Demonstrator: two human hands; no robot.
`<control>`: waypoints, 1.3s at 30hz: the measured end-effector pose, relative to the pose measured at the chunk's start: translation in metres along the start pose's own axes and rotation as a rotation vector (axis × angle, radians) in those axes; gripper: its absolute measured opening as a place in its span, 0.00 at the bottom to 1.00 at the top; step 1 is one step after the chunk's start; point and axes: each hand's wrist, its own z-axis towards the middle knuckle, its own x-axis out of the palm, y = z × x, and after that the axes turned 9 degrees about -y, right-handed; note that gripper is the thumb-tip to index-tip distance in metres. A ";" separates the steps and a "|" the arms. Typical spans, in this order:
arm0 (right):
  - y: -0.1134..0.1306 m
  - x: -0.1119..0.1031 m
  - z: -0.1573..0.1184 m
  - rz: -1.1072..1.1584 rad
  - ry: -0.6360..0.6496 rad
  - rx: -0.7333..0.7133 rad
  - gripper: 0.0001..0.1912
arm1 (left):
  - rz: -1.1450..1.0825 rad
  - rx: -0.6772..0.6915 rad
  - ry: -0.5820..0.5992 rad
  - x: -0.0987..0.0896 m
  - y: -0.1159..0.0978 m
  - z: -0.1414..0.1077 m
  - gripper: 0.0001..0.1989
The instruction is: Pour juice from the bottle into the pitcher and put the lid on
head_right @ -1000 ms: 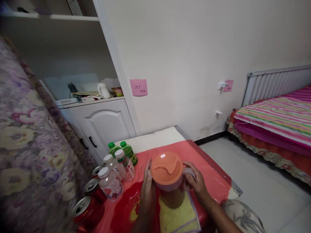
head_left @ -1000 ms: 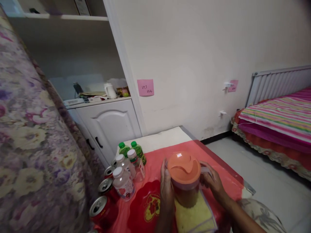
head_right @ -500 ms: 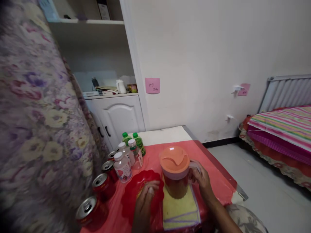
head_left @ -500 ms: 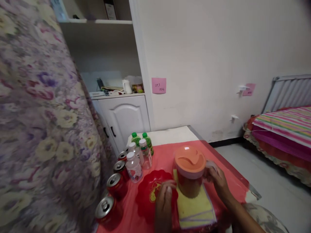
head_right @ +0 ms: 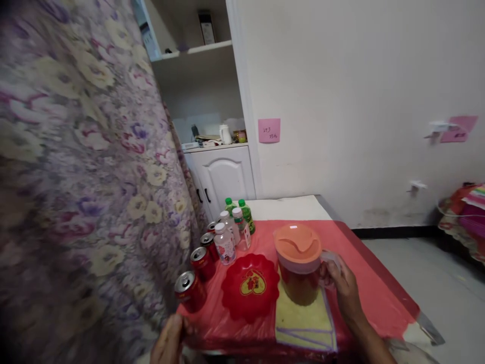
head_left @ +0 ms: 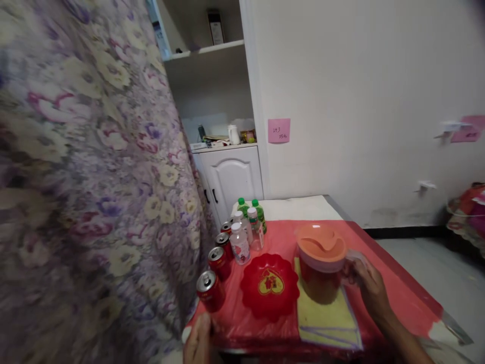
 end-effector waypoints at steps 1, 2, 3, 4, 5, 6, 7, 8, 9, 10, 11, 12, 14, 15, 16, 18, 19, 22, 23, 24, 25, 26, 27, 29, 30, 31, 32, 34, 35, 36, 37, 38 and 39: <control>-0.001 -0.001 0.000 0.003 0.003 0.010 0.20 | 0.004 0.000 -0.071 -0.003 -0.003 0.006 0.21; -0.002 -0.001 0.000 0.003 0.002 0.018 0.19 | -0.005 0.006 -0.126 -0.006 -0.004 0.013 0.21; -0.003 -0.002 0.001 0.000 0.003 0.021 0.19 | -0.019 0.016 -0.162 -0.008 -0.003 0.021 0.24; -0.003 -0.003 0.001 -0.005 0.002 0.021 0.19 | -0.031 0.025 -0.159 -0.009 0.000 0.029 0.29; -0.003 -0.003 0.001 -0.014 0.001 0.017 0.19 | -0.046 0.033 -0.111 -0.008 0.004 0.037 0.33; -0.003 -0.004 0.001 -0.024 0.003 0.012 0.19 | -0.054 0.044 -0.070 -0.007 0.009 0.046 0.37; -0.002 -0.004 0.000 -0.033 0.007 0.006 0.20 | -0.060 0.053 -0.033 -0.005 0.014 0.054 0.40; -0.002 -0.005 0.000 -0.039 0.012 0.004 0.20 | -0.063 0.063 0.003 -0.002 0.019 0.062 0.42; -0.002 -0.006 0.000 -0.043 0.021 0.002 0.19 | -0.064 0.067 0.029 0.000 0.025 0.068 0.44; -0.003 -0.006 0.000 -0.048 0.030 0.002 0.19 | -0.064 0.069 0.050 0.003 0.030 0.074 0.45; -0.003 -0.007 0.000 -0.051 0.041 0.002 0.19 | -0.062 0.066 0.068 0.005 0.036 0.078 0.47; -0.004 -0.007 0.000 -0.054 0.048 0.001 0.18 | -0.059 0.062 0.082 0.007 0.041 0.081 0.48; -0.005 -0.007 0.000 -0.055 0.048 -0.003 0.19 | -0.049 0.051 0.103 0.009 0.053 0.085 0.50; -0.006 -0.007 0.000 -0.052 0.041 -0.003 0.19 | -0.042 0.047 0.108 0.009 0.058 0.085 0.50; -0.006 -0.007 0.000 -0.048 0.032 -0.002 0.19 | -0.035 0.043 0.107 0.009 0.063 0.085 0.50; -0.005 -0.006 0.000 -0.039 0.021 0.007 0.19 | -0.021 0.035 0.102 0.007 0.070 0.085 0.49; -0.004 -0.005 0.000 -0.035 0.017 0.014 0.19 | -0.015 0.031 0.100 0.007 0.072 0.084 0.48; -0.001 -0.004 -0.001 -0.021 0.012 0.030 0.20 | -0.006 0.024 0.095 0.004 0.072 0.082 0.46; -0.001 -0.003 -0.001 -0.017 0.010 0.033 0.20 | -0.004 0.023 0.093 0.004 0.070 0.081 0.45; -0.001 -0.003 -0.001 -0.014 0.007 0.037 0.20 | -0.004 0.022 0.089 0.004 0.069 0.081 0.44; -0.001 -0.003 -0.001 -0.014 0.004 0.042 0.20 | -0.004 0.021 0.086 0.004 0.067 0.080 0.43; -0.002 -0.003 -0.001 -0.015 0.001 0.046 0.20 | -0.005 0.019 0.083 0.004 0.065 0.079 0.42; -0.003 -0.003 -0.001 -0.016 -0.002 0.048 0.20 | -0.007 0.017 0.080 0.004 0.063 0.078 0.41; -0.004 -0.004 -0.001 -0.018 0.003 0.048 0.20 | -0.015 0.017 0.074 0.004 0.059 0.075 0.39; -0.005 -0.004 0.000 -0.019 0.010 0.045 0.20 | -0.018 0.018 0.068 0.004 0.056 0.074 0.39; -0.006 -0.004 0.000 -0.016 0.018 0.041 0.20 | -0.018 0.018 0.061 0.003 0.055 0.072 0.39; -0.006 -0.005 0.000 -0.011 0.026 0.039 0.20 | -0.016 0.018 0.053 0.002 0.053 0.071 0.39; -0.007 -0.005 0.000 0.001 0.038 0.042 0.18 | -0.009 0.022 0.040 0.001 0.050 0.069 0.38; -0.007 -0.005 0.000 0.006 0.041 0.043 0.18 | -0.005 0.026 0.036 0.001 0.049 0.069 0.38; -0.008 -0.005 0.000 0.009 0.041 0.044 0.18 | -0.002 0.033 0.033 0.001 0.049 0.069 0.38; -0.008 -0.004 0.000 0.008 0.040 0.045 0.18 | 0.003 0.040 0.031 0.001 0.049 0.069 0.38; -0.007 -0.004 0.000 0.006 0.040 0.045 0.19 | 0.008 0.047 0.028 0.001 0.050 0.069 0.38; -0.007 -0.004 0.000 0.006 0.041 0.043 0.19 | 0.015 0.053 0.026 0.002 0.051 0.070 0.38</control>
